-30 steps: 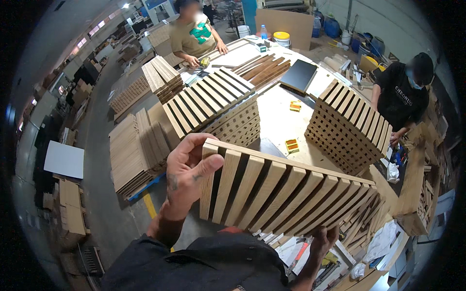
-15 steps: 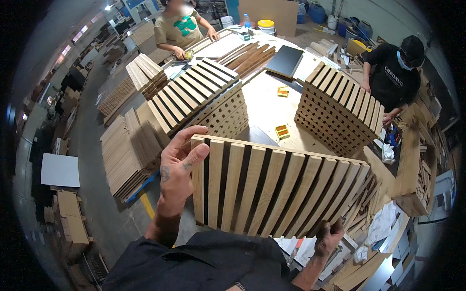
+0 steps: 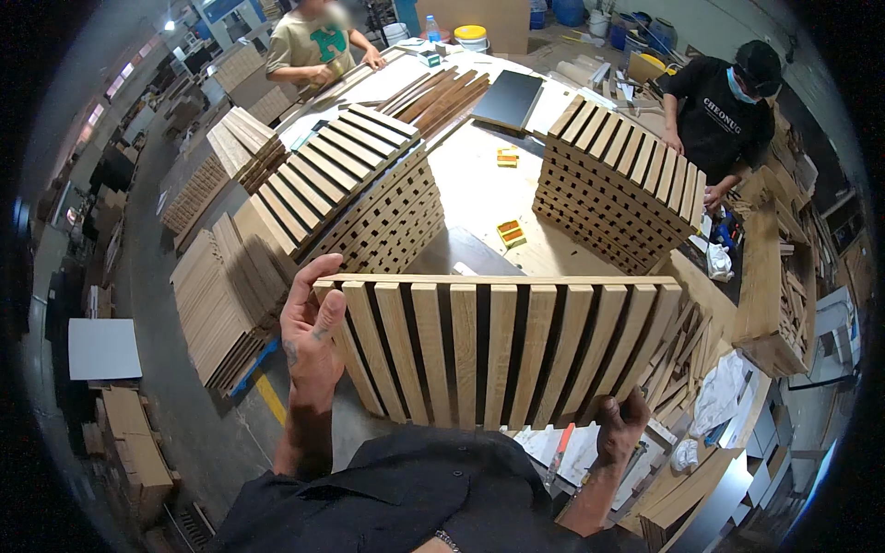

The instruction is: Assembling wooden furniture crates using a pneumatic nail gun and a hammer.

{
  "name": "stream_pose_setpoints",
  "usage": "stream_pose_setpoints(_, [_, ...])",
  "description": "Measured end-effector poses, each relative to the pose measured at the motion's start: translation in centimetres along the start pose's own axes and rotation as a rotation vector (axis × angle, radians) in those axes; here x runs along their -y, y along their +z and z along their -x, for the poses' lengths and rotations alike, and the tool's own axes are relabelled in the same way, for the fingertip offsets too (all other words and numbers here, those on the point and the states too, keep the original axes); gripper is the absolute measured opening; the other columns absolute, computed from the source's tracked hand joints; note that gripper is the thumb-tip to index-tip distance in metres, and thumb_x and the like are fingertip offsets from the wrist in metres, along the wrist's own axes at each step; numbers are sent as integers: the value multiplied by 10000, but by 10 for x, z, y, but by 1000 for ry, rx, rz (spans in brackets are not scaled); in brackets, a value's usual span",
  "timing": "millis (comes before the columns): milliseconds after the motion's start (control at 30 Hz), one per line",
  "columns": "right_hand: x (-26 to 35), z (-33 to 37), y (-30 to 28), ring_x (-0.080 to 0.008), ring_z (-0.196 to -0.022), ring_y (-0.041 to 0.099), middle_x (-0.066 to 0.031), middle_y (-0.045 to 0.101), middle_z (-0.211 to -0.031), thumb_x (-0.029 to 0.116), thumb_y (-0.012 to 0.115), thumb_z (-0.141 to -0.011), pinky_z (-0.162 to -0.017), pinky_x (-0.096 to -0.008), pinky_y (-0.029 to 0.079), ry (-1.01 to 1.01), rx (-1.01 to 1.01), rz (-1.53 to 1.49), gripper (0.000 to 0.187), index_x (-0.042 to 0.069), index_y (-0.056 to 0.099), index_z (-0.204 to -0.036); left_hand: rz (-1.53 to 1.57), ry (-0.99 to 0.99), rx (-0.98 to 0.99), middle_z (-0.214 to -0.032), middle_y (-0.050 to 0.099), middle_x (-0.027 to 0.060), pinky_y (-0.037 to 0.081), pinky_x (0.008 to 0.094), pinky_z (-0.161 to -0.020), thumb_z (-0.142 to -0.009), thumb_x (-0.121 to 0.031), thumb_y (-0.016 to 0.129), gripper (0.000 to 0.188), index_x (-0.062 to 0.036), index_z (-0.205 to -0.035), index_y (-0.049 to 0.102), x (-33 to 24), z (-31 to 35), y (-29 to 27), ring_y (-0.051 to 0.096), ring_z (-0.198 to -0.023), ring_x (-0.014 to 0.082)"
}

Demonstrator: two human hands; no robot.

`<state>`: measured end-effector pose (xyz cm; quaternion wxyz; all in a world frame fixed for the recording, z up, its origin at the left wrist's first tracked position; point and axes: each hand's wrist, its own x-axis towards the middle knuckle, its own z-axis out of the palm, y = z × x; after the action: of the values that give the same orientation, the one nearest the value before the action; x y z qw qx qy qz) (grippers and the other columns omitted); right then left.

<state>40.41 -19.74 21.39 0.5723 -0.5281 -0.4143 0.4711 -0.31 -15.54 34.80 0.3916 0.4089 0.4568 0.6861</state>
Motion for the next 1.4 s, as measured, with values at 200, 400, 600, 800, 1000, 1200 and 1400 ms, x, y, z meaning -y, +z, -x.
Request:
stream_pose_setpoints(200, [-26,-3,-8,-148,-871,640,-69,701,-1050,282,832,-823,-749,-279,508,-112,-4,-130,568,-49,609,-1227,-131,188,120,-1094,654,46,453,238,-885,-963,-136,681,465,-23,-1384,520,-3,13,-14,589,-964,97])
stream_pose_setpoints(400, [-29,-10,-3,-209,-1107,611,-98,661,-1205,158,786,-844,-1007,-372,453,-171,-49,-104,567,-35,567,-1330,-141,203,361,-1216,587,115,466,284,-915,-989,-159,630,621,-21,-1513,327,6,14,-20,566,-1083,171])
stream_pose_setpoints(600, [-111,-80,-12,-183,-1025,632,-54,681,-1102,165,795,-853,-931,-336,480,122,105,173,424,8,622,-1206,0,-111,186,-1361,456,118,371,327,-1060,-979,-204,627,629,-33,-1489,301,82,40,-33,440,-1252,186])
stream_pose_setpoints(800, [-167,-105,24,-102,-962,611,-15,664,-1101,155,720,-923,-879,-283,525,93,308,108,315,15,643,-1195,44,-180,-121,-1363,473,117,169,392,-1181,-823,-120,604,368,-77,-1164,473,144,58,-51,327,-1386,250])
stream_pose_setpoints(1000, [-163,-93,50,-167,-1063,628,-55,646,-1219,159,719,-932,-942,-315,527,167,423,77,504,7,557,-1385,85,-226,-266,-1387,458,122,215,358,-1136,-783,-72,615,304,-106,-1061,496,173,68,-70,328,-1379,221])
stream_pose_setpoints(1200, [-200,-91,39,-177,-1094,616,-91,624,-1262,77,665,-955,-948,-317,531,209,391,47,426,-4,576,-1364,83,-236,-329,-1383,479,127,281,343,-1074,-763,-45,627,263,-103,-999,527,177,71,-60,414,-1254,173])
stream_pose_setpoints(1400, [-194,-90,52,-133,-1048,612,-26,621,-1289,40,668,-930,-915,-297,532,234,367,185,410,37,618,-1337,-8,-203,-426,-1352,545,103,449,197,-800,-821,-4,600,258,-56,-1067,546,175,67,-64,507,-877,57])
